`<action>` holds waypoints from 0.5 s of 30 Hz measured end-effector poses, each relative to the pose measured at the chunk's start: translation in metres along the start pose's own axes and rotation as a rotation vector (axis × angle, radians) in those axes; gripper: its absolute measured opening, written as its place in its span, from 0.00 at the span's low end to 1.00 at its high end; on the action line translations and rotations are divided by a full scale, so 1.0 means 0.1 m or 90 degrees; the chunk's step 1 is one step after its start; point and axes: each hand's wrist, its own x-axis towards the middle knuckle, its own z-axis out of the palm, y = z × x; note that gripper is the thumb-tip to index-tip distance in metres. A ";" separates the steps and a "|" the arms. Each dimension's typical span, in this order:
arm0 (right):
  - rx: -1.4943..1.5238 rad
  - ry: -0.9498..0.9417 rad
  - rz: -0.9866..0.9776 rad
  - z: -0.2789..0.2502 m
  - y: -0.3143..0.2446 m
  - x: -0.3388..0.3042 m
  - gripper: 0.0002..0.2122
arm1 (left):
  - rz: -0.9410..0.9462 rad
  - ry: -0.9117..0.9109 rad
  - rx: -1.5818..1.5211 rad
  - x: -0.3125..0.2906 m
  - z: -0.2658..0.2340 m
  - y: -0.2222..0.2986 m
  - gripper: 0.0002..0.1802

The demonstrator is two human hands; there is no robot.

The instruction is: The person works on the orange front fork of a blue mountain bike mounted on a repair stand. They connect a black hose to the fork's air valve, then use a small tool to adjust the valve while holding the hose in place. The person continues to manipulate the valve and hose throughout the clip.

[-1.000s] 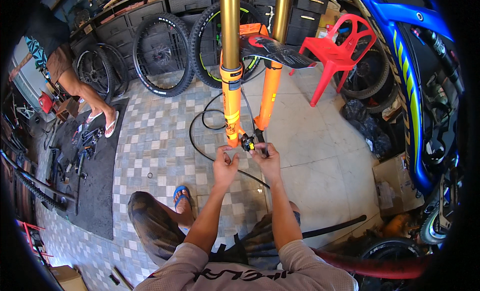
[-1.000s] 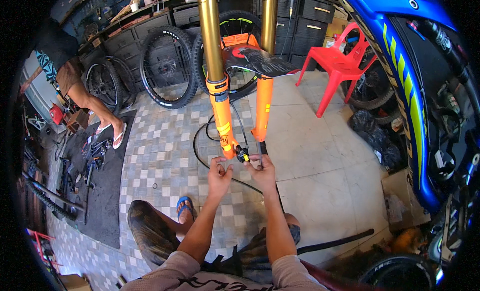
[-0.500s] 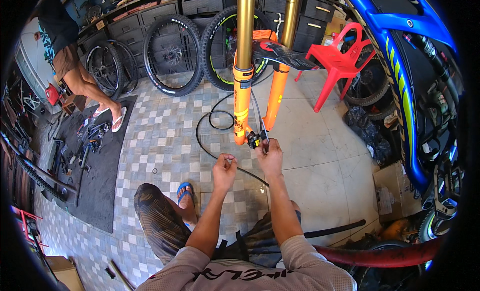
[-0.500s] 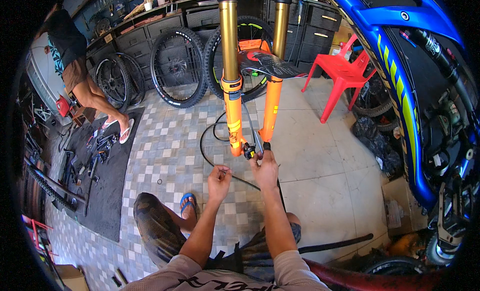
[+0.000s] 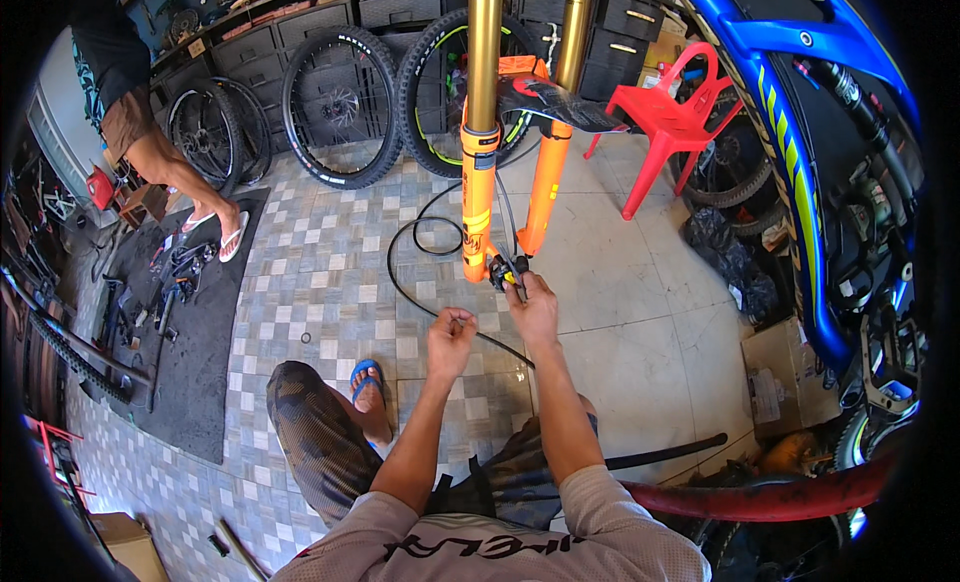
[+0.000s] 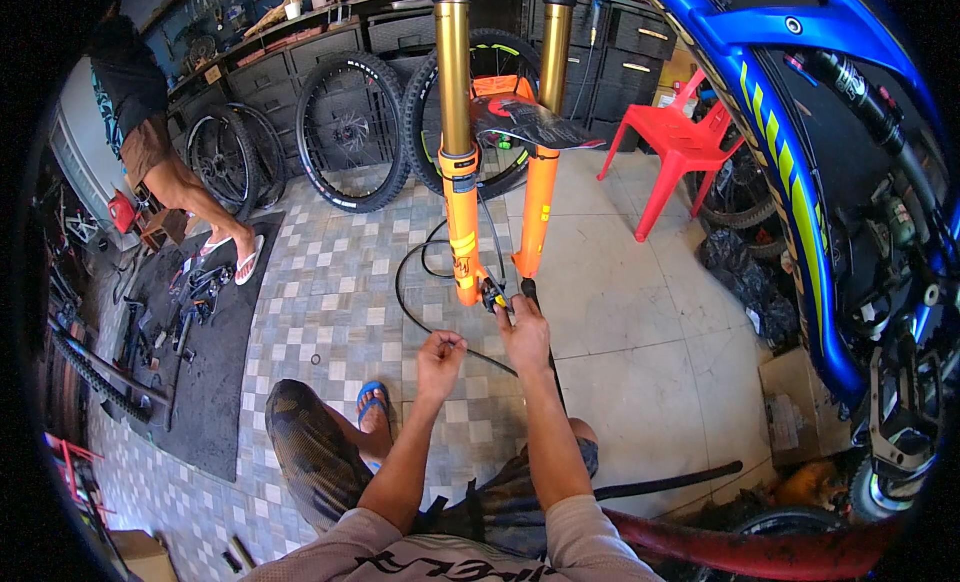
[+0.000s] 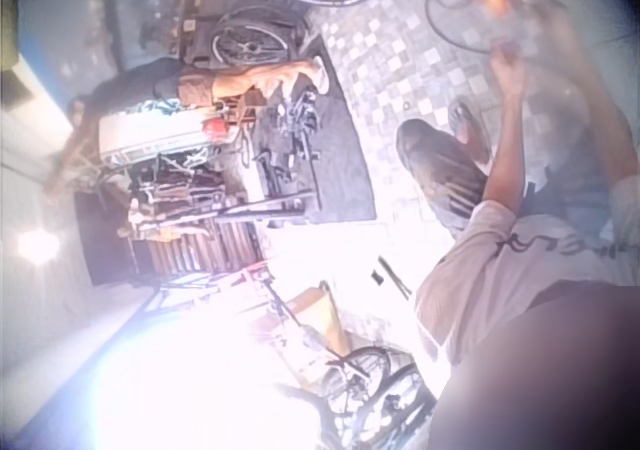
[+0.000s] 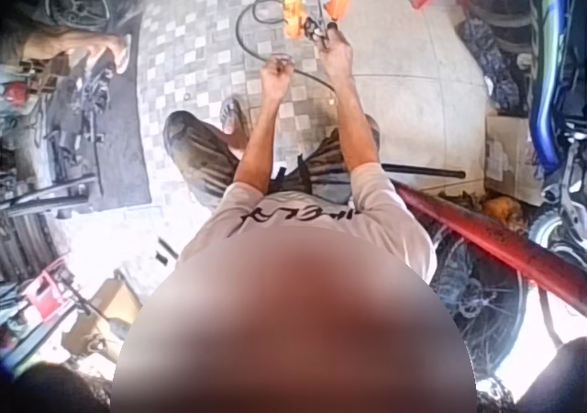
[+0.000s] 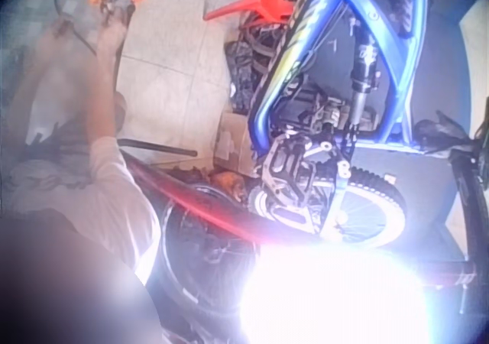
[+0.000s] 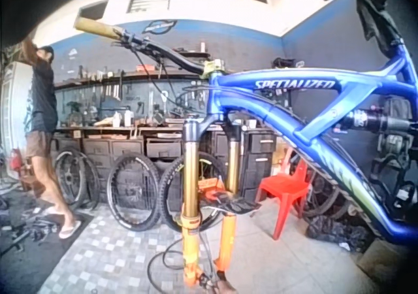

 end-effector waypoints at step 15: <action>0.166 -0.036 0.172 -0.23 0.36 -0.79 0.10 | -0.378 -0.039 -0.479 -0.05 -0.14 -0.08 0.08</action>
